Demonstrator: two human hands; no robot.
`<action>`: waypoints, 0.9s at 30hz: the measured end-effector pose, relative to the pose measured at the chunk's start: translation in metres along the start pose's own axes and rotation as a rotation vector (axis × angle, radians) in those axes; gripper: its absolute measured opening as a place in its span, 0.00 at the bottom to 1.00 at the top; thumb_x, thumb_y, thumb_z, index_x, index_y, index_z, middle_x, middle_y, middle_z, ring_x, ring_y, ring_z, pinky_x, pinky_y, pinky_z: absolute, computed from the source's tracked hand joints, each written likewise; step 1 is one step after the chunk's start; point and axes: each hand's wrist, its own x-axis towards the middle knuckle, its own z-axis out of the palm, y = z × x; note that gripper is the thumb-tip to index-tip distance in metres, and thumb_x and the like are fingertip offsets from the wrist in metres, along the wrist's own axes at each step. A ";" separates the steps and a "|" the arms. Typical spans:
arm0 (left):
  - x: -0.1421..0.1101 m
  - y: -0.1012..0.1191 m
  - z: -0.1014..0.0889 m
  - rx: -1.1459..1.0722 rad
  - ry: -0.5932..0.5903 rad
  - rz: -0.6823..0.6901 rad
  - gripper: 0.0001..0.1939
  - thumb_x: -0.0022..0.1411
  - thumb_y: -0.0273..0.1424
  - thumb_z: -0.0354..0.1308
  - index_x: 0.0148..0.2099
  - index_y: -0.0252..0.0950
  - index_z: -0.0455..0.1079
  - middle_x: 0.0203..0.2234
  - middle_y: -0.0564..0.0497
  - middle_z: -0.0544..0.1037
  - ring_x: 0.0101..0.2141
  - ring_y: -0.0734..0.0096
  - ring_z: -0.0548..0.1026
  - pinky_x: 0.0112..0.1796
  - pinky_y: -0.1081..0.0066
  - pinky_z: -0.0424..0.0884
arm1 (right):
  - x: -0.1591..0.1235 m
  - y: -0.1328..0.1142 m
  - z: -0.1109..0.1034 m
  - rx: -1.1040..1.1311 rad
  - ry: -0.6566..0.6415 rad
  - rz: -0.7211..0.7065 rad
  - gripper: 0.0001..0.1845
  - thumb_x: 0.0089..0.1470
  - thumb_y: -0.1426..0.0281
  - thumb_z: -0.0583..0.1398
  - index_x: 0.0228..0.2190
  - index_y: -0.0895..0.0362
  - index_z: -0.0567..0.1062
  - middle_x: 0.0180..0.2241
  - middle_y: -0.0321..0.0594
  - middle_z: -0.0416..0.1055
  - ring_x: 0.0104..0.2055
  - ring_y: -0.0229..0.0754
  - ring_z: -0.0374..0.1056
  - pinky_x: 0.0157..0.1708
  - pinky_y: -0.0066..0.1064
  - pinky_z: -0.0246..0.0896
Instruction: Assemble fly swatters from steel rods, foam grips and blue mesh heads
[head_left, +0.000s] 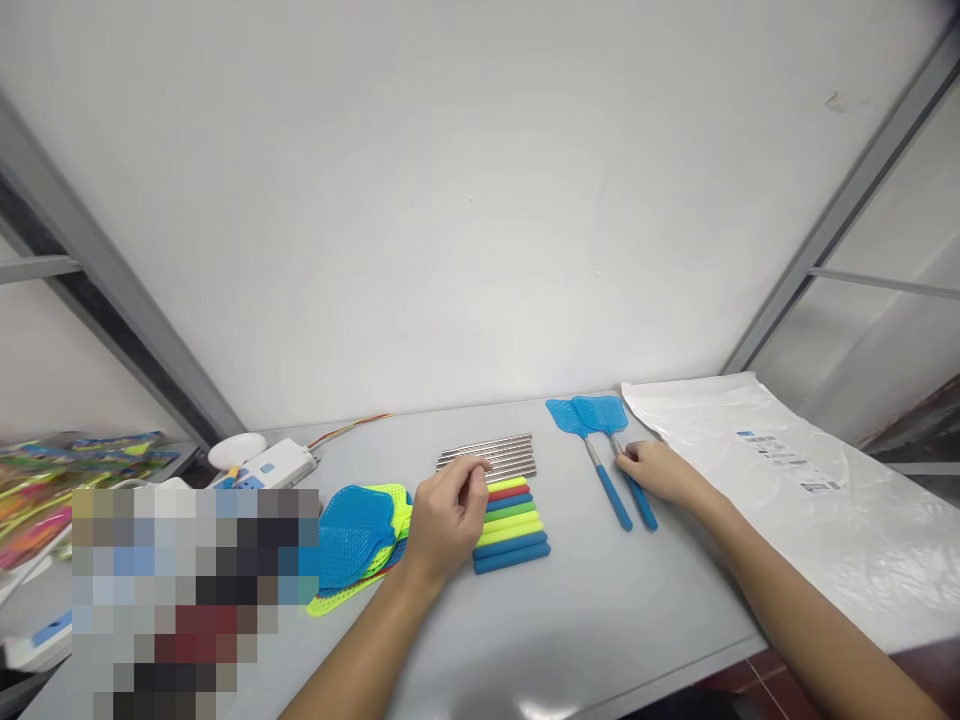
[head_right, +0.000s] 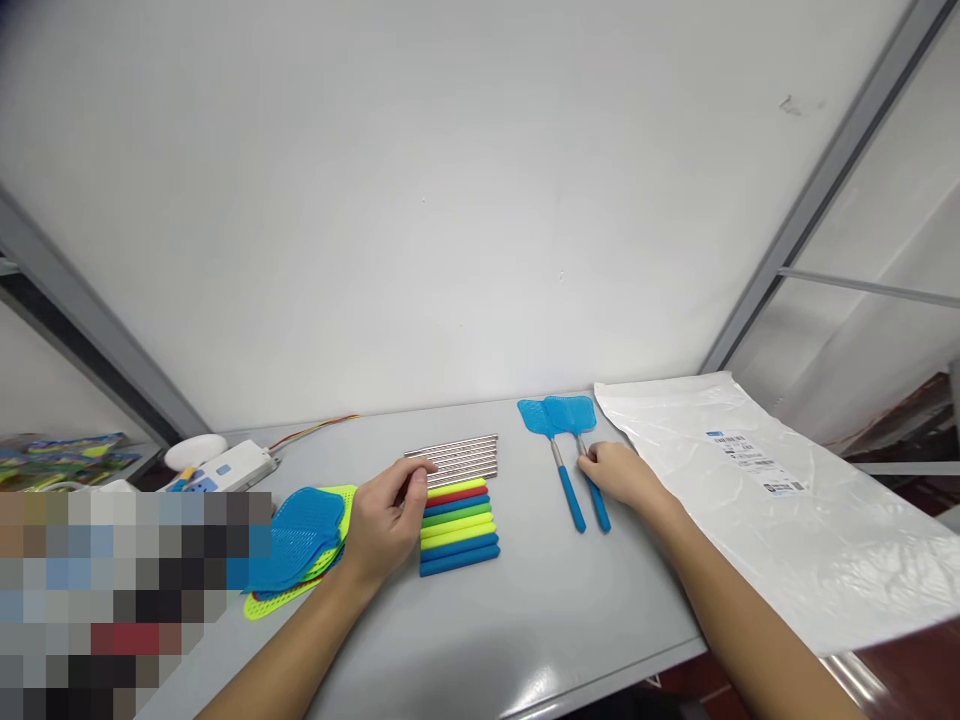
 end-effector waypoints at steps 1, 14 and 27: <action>0.000 0.000 0.001 0.010 -0.005 0.005 0.12 0.68 0.32 0.45 0.40 0.36 0.69 0.26 0.51 0.74 0.26 0.71 0.70 0.31 0.73 0.64 | 0.000 0.001 0.000 -0.004 -0.005 0.003 0.18 0.61 0.63 0.59 0.51 0.57 0.70 0.51 0.45 0.69 0.47 0.45 0.69 0.45 0.43 0.68; 0.004 -0.014 0.006 0.006 0.112 0.025 0.11 0.67 0.32 0.48 0.38 0.36 0.71 0.19 0.57 0.67 0.19 0.77 0.63 0.25 0.75 0.60 | -0.004 -0.019 0.006 -0.014 0.146 -0.009 0.31 0.64 0.49 0.43 0.34 0.58 0.75 0.36 0.50 0.75 0.40 0.53 0.72 0.36 0.38 0.61; 0.003 -0.015 0.005 0.009 0.121 0.041 0.11 0.67 0.31 0.49 0.37 0.36 0.71 0.18 0.58 0.67 0.19 0.77 0.63 0.24 0.76 0.60 | -0.008 -0.043 0.014 0.060 0.212 -0.136 0.23 0.65 0.57 0.43 0.26 0.54 0.67 0.26 0.41 0.73 0.29 0.42 0.69 0.25 0.29 0.48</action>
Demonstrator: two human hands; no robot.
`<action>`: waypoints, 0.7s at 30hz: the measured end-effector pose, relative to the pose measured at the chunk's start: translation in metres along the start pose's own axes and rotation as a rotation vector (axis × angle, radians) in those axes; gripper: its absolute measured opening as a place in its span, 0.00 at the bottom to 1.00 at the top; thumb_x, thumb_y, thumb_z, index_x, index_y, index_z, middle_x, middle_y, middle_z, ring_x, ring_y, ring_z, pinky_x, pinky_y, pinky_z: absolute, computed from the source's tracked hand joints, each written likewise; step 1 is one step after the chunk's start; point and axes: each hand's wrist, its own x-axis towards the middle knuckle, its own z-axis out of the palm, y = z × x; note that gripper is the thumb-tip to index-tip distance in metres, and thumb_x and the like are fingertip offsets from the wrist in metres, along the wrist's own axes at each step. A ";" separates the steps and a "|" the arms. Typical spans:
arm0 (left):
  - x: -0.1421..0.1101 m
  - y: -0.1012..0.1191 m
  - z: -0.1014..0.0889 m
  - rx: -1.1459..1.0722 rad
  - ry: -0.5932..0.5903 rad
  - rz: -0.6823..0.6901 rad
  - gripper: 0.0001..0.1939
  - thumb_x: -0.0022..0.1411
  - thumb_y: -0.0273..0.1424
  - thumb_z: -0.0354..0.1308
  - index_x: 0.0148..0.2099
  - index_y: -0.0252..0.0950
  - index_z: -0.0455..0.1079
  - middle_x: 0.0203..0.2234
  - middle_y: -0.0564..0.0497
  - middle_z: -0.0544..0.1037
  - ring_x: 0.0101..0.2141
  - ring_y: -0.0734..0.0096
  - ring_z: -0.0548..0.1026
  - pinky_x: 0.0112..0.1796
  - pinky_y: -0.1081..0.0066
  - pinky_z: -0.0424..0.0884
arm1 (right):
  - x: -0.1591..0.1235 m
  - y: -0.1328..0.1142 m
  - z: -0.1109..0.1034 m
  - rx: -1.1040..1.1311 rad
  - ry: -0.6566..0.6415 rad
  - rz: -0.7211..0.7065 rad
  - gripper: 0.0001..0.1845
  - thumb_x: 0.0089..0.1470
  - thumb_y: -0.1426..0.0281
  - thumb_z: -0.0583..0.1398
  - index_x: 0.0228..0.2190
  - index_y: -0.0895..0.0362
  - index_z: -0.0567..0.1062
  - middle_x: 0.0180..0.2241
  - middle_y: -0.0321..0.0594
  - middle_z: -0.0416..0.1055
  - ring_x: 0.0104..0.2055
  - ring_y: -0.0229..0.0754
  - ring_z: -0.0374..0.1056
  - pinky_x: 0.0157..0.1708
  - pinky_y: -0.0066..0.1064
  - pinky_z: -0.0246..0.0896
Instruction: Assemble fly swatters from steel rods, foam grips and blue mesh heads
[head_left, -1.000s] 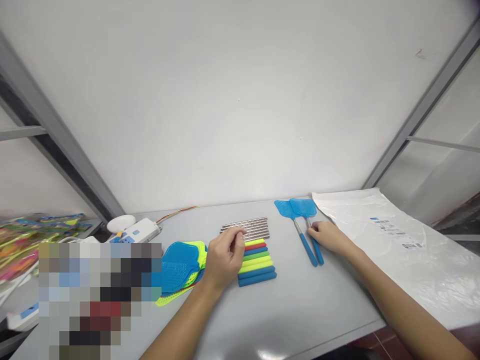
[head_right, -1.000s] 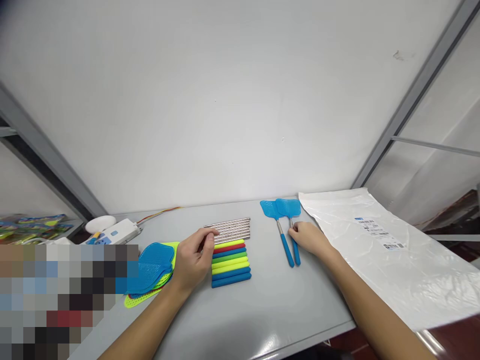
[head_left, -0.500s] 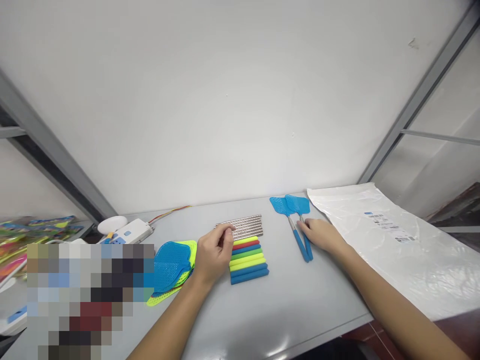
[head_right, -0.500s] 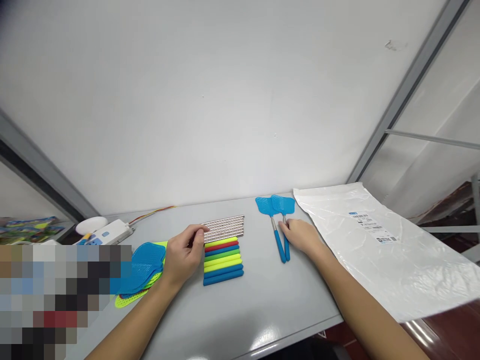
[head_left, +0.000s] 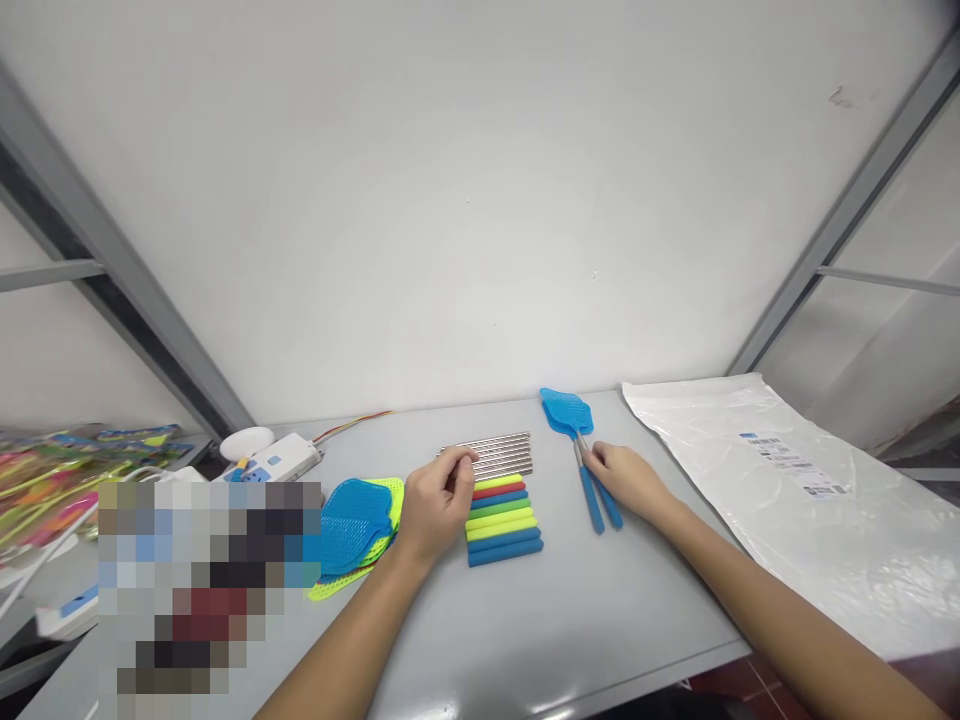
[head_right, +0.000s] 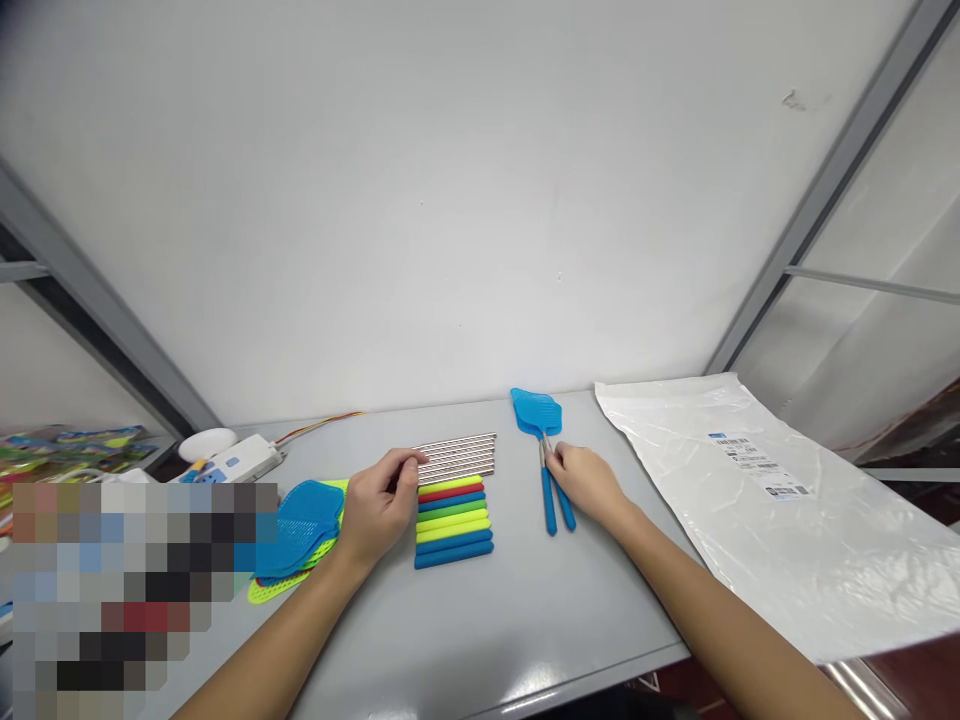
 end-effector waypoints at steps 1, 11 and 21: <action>0.000 0.000 0.000 0.001 0.001 -0.001 0.11 0.67 0.31 0.49 0.37 0.36 0.71 0.18 0.58 0.67 0.19 0.77 0.63 0.24 0.76 0.60 | -0.001 0.000 -0.003 0.000 0.011 -0.005 0.24 0.65 0.58 0.42 0.25 0.54 0.66 0.25 0.40 0.73 0.28 0.42 0.68 0.25 0.29 0.48; -0.001 -0.001 -0.001 -0.003 0.007 -0.003 0.11 0.67 0.31 0.48 0.37 0.36 0.71 0.18 0.58 0.67 0.19 0.77 0.64 0.24 0.76 0.60 | -0.007 -0.039 -0.013 -0.147 0.008 -0.192 0.18 0.62 0.65 0.48 0.23 0.55 0.68 0.25 0.43 0.73 0.29 0.44 0.69 0.30 0.32 0.49; 0.000 -0.003 0.000 0.025 -0.004 0.037 0.10 0.68 0.30 0.48 0.37 0.37 0.70 0.18 0.58 0.66 0.18 0.78 0.64 0.24 0.76 0.60 | 0.000 -0.037 -0.001 -0.180 -0.040 -0.162 0.21 0.62 0.58 0.48 0.25 0.55 0.70 0.26 0.45 0.74 0.30 0.46 0.70 0.26 0.32 0.47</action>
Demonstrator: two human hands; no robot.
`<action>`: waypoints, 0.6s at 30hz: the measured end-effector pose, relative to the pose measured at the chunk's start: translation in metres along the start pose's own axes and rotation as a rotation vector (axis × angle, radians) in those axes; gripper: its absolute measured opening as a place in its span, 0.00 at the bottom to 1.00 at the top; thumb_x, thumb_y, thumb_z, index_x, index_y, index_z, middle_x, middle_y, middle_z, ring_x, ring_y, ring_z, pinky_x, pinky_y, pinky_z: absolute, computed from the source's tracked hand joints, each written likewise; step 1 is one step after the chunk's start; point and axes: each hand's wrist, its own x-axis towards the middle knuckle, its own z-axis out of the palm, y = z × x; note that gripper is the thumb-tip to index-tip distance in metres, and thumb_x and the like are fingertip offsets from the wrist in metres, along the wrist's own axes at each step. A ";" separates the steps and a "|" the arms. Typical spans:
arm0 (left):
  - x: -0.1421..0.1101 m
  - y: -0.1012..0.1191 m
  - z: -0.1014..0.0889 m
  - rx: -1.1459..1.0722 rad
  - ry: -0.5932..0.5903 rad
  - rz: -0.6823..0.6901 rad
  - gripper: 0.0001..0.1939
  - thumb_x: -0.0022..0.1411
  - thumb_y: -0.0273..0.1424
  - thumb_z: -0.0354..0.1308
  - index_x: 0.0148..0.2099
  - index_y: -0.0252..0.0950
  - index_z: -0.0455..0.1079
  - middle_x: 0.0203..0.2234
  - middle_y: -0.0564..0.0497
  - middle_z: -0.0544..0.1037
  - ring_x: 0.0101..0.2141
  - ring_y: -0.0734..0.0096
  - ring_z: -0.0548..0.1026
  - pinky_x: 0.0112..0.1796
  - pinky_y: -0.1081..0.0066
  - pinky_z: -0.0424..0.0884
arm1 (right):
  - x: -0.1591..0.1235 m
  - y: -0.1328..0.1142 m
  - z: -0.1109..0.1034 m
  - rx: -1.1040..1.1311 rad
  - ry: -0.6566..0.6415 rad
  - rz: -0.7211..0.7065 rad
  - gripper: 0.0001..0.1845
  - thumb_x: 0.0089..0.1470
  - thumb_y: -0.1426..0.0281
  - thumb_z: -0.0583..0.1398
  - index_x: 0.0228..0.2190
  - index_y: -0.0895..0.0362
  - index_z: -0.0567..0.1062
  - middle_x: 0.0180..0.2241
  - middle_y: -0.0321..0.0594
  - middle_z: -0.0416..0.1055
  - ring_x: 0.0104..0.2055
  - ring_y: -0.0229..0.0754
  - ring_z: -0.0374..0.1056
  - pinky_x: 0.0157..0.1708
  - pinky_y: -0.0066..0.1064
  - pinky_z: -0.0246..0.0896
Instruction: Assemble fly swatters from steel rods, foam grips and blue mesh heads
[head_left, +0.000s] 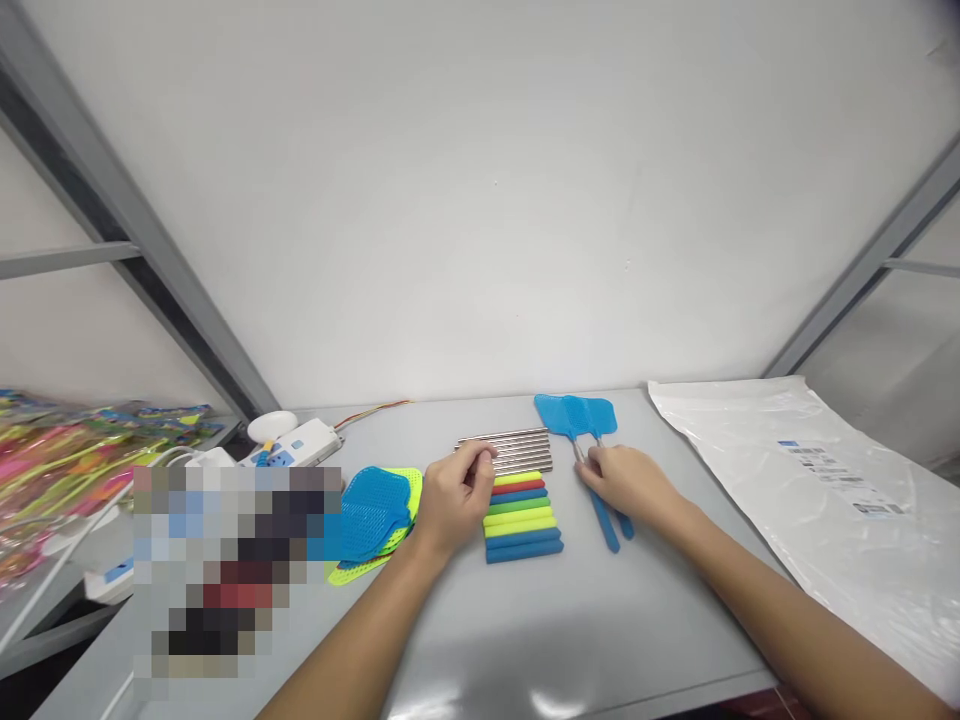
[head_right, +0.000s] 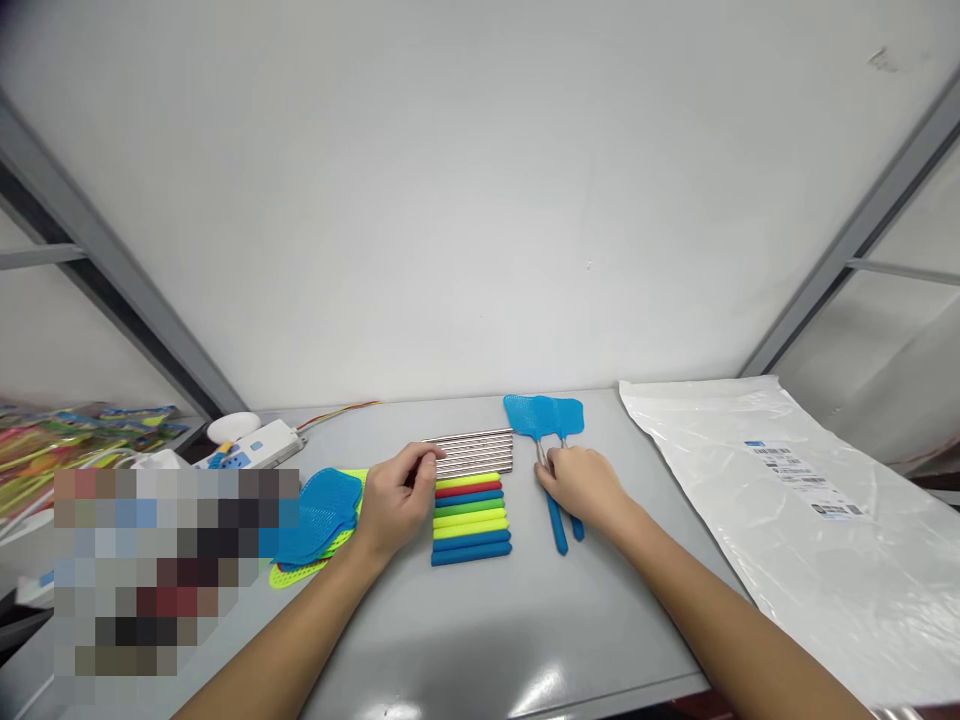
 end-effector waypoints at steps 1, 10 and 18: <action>0.000 0.001 0.000 0.002 -0.007 0.008 0.10 0.68 0.30 0.47 0.38 0.36 0.70 0.17 0.58 0.66 0.18 0.77 0.63 0.24 0.76 0.60 | 0.000 0.003 0.000 0.013 -0.005 0.008 0.22 0.62 0.56 0.49 0.25 0.55 0.70 0.26 0.44 0.74 0.29 0.45 0.70 0.25 0.32 0.47; -0.010 0.043 0.020 0.128 -0.490 0.276 0.09 0.67 0.32 0.49 0.46 0.38 0.69 0.33 0.50 0.78 0.34 0.67 0.76 0.34 0.70 0.68 | -0.002 0.031 -0.006 0.163 -0.043 0.018 0.21 0.64 0.55 0.47 0.28 0.54 0.69 0.28 0.41 0.73 0.30 0.43 0.68 0.25 0.30 0.46; -0.003 0.092 0.077 0.432 -0.779 0.366 0.19 0.60 0.45 0.61 0.46 0.37 0.67 0.34 0.48 0.75 0.35 0.60 0.74 0.28 0.68 0.67 | -0.001 0.047 -0.006 0.280 -0.093 0.003 0.04 0.57 0.68 0.54 0.31 0.54 0.67 0.29 0.38 0.72 0.28 0.40 0.66 0.25 0.29 0.47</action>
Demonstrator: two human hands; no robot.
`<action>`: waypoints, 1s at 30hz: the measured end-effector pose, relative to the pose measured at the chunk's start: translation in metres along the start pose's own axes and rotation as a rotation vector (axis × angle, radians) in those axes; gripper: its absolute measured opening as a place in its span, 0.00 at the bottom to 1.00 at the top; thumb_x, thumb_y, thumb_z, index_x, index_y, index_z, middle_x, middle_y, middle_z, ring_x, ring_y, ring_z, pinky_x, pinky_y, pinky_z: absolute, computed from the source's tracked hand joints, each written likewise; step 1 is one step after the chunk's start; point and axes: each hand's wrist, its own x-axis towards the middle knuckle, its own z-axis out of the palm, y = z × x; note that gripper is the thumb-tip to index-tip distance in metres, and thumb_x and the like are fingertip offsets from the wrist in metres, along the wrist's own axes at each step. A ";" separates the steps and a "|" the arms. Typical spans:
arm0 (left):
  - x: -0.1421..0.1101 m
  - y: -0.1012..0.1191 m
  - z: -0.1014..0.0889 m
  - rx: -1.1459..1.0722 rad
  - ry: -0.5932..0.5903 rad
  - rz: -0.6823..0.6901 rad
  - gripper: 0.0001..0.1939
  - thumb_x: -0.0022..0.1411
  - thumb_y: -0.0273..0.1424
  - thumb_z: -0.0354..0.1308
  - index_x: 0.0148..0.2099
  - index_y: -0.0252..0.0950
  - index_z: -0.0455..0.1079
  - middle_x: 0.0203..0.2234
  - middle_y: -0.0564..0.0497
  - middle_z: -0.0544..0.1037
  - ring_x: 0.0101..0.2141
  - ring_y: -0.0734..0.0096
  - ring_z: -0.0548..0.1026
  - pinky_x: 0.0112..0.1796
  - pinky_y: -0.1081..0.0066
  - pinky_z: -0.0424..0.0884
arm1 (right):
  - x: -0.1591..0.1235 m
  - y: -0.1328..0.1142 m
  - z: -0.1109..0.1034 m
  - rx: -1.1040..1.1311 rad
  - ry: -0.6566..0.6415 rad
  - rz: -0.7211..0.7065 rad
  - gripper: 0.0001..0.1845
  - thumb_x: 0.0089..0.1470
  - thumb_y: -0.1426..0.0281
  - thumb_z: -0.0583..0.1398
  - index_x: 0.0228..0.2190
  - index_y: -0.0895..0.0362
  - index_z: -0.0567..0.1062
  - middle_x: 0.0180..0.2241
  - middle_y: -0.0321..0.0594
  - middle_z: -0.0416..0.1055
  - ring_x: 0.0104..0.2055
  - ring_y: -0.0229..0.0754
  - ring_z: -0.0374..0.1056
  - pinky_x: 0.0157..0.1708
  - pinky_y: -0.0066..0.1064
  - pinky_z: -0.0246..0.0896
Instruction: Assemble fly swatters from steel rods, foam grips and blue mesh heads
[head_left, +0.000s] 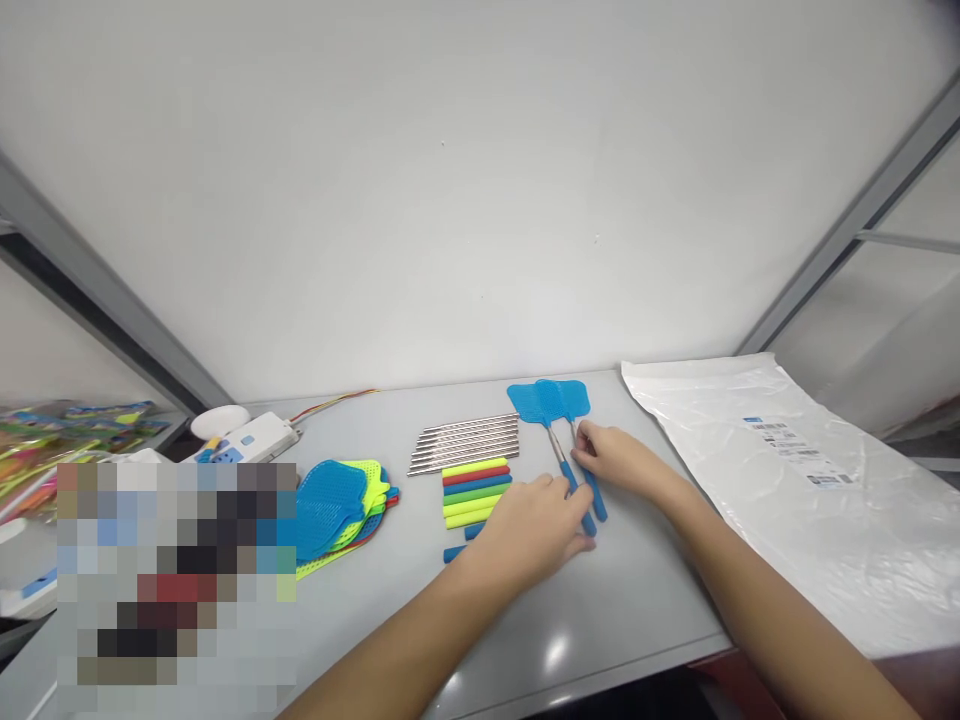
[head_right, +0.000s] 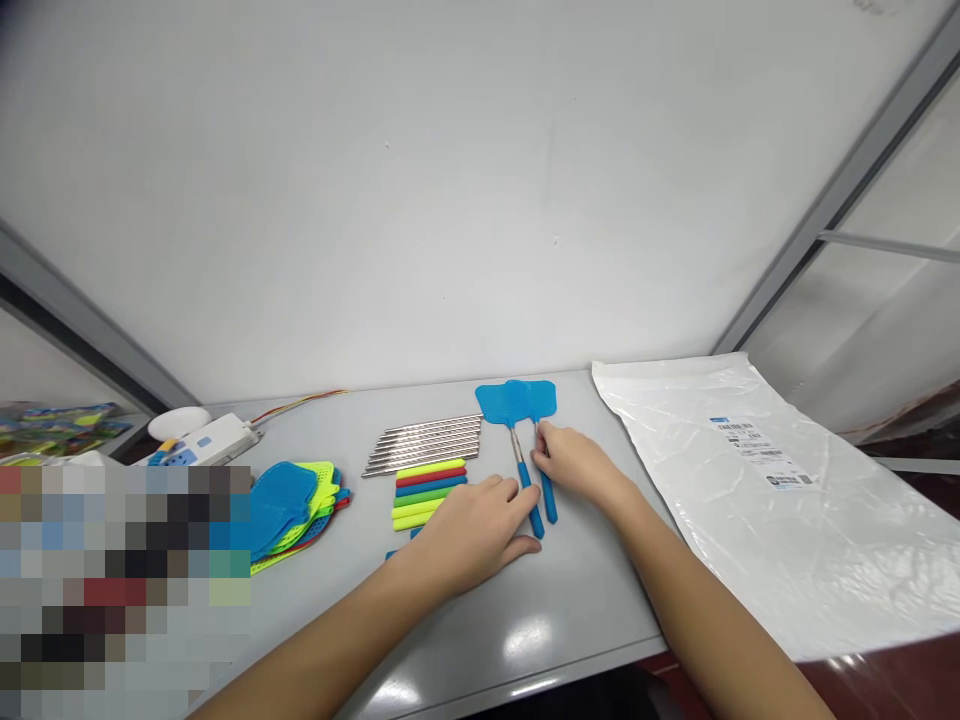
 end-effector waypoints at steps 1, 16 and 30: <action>0.005 0.002 0.001 0.006 0.003 -0.004 0.18 0.60 0.44 0.61 0.45 0.37 0.68 0.35 0.48 0.75 0.36 0.60 0.74 0.28 0.68 0.67 | 0.000 0.001 0.000 0.011 -0.003 -0.006 0.03 0.57 0.69 0.54 0.31 0.54 0.66 0.28 0.38 0.72 0.28 0.39 0.66 0.25 0.28 0.47; -0.044 0.005 -0.003 0.014 0.096 0.010 0.18 0.61 0.45 0.60 0.45 0.36 0.67 0.38 0.48 0.73 0.40 0.59 0.70 0.38 0.62 0.65 | -0.005 -0.009 0.001 0.029 0.154 0.004 0.09 0.60 0.65 0.51 0.30 0.54 0.66 0.25 0.38 0.71 0.26 0.41 0.65 0.25 0.30 0.46; -0.102 -0.013 -0.003 -0.084 0.154 -0.030 0.18 0.73 0.38 0.41 0.35 0.35 0.65 0.27 0.50 0.74 0.25 0.69 0.71 0.25 0.70 0.60 | 0.011 -0.079 0.006 -0.059 0.126 -0.301 0.14 0.63 0.62 0.49 0.29 0.53 0.68 0.25 0.38 0.71 0.27 0.42 0.65 0.25 0.32 0.46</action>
